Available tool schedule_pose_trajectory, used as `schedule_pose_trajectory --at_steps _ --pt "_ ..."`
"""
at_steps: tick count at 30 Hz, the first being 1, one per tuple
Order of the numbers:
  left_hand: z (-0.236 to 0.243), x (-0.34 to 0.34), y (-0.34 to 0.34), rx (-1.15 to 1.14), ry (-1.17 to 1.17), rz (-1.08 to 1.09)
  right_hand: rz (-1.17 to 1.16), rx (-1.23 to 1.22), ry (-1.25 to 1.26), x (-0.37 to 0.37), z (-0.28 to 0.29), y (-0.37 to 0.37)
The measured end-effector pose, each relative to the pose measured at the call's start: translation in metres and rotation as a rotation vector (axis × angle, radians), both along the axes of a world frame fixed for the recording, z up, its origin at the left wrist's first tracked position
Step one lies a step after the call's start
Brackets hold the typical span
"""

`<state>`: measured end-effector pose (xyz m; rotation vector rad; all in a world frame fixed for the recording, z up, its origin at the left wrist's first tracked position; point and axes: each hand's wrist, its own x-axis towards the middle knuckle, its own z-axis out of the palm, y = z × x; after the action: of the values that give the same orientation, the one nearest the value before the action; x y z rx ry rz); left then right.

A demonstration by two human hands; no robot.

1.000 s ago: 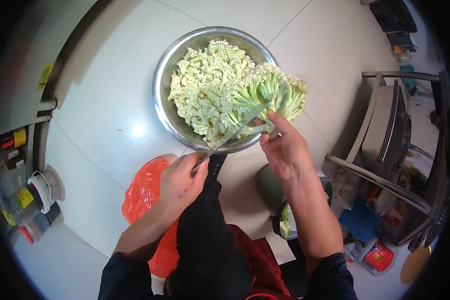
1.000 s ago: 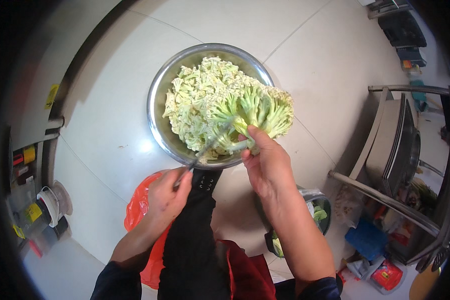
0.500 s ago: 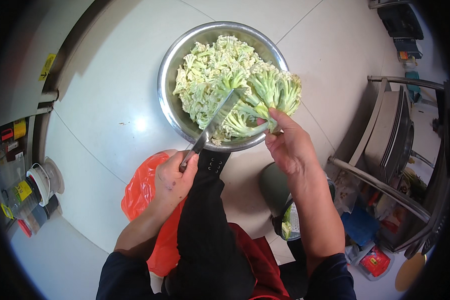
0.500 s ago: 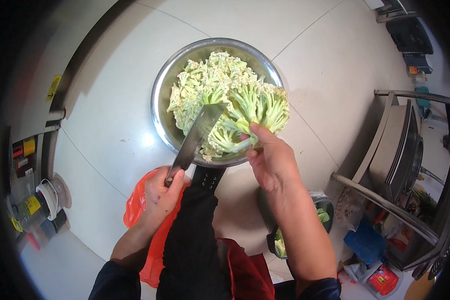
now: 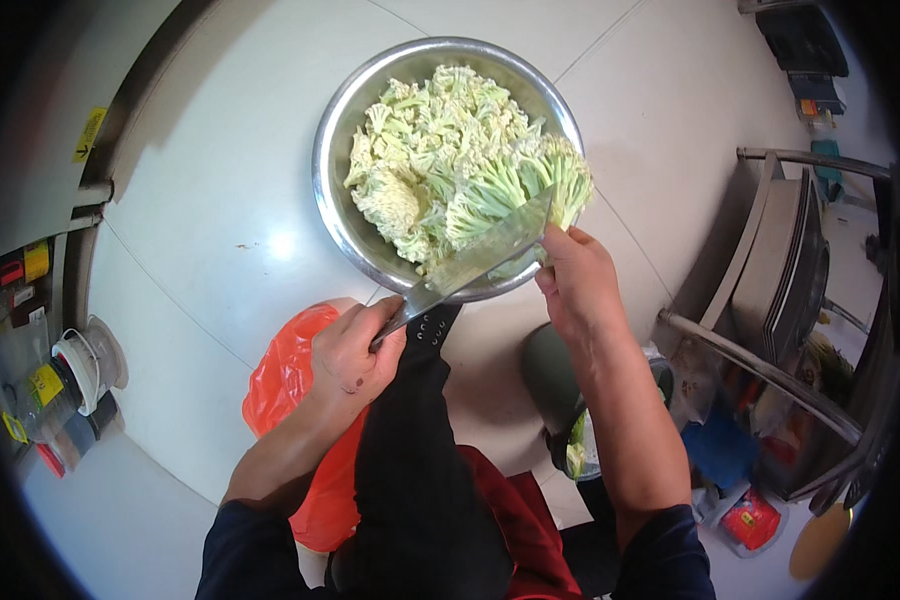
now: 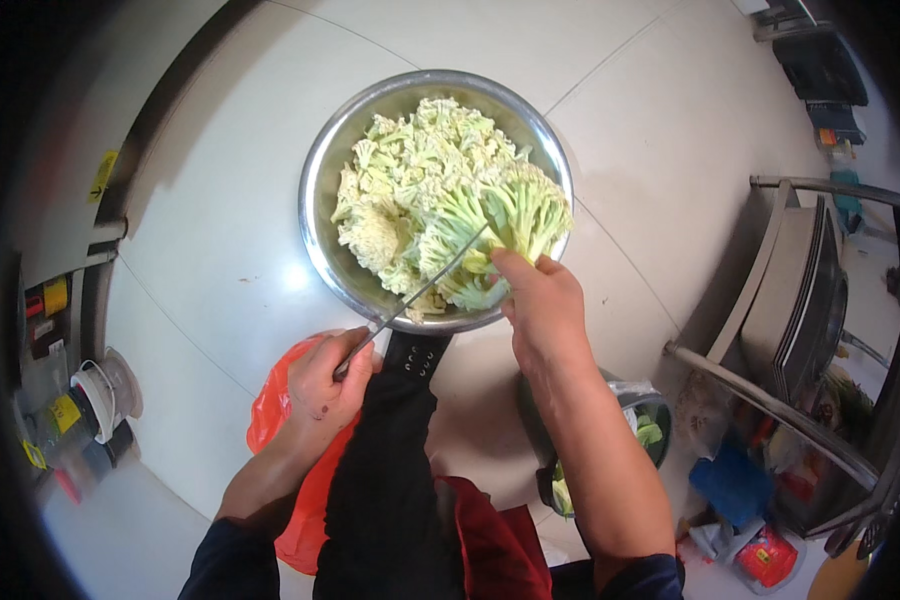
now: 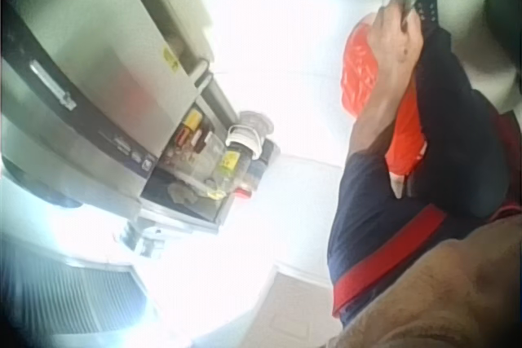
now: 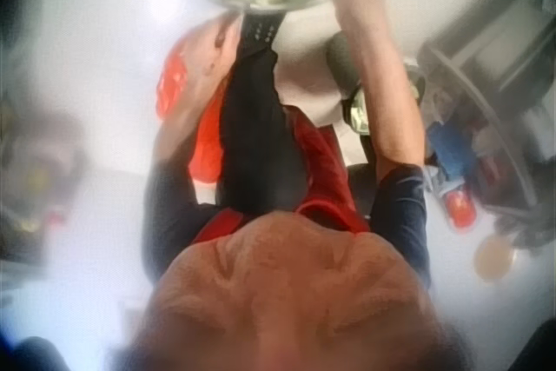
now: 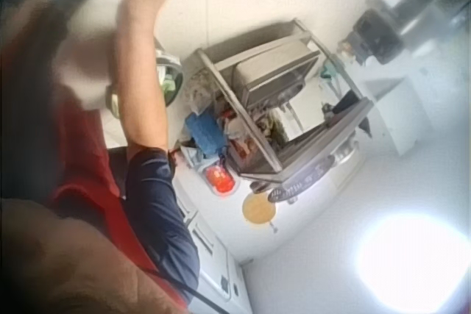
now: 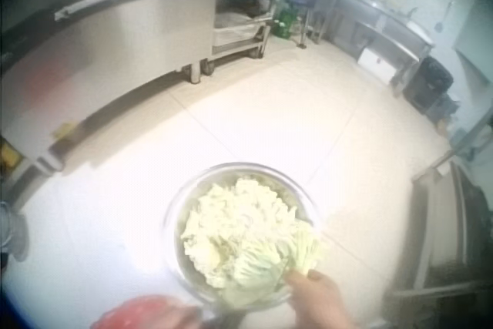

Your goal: The person removes a head of cauliflower from a plastic bag, breaks off florets by hand, and uses a cleaver to chop them into smaller pieces. The chopped cauliflower is collected in a metal bowl.

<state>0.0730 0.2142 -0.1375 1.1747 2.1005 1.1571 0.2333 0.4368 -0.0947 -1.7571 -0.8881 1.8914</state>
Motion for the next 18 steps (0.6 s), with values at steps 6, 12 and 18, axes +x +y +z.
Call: schedule_pose_trajectory --at_steps 6,12,18 --pt "-0.010 -0.001 0.002 -0.257 0.035 -0.081 0.072 0.022 -0.023 -0.005 0.007 0.005" --pt "-0.025 -0.003 -0.013 -0.222 -0.393 0.083 0.136 0.027 -0.077 -0.005 0.011 0.000" --pt "-0.004 -0.012 -0.007 -0.251 -0.147 0.071 0.200 0.202 -0.139 -0.007 -0.002 -0.003"
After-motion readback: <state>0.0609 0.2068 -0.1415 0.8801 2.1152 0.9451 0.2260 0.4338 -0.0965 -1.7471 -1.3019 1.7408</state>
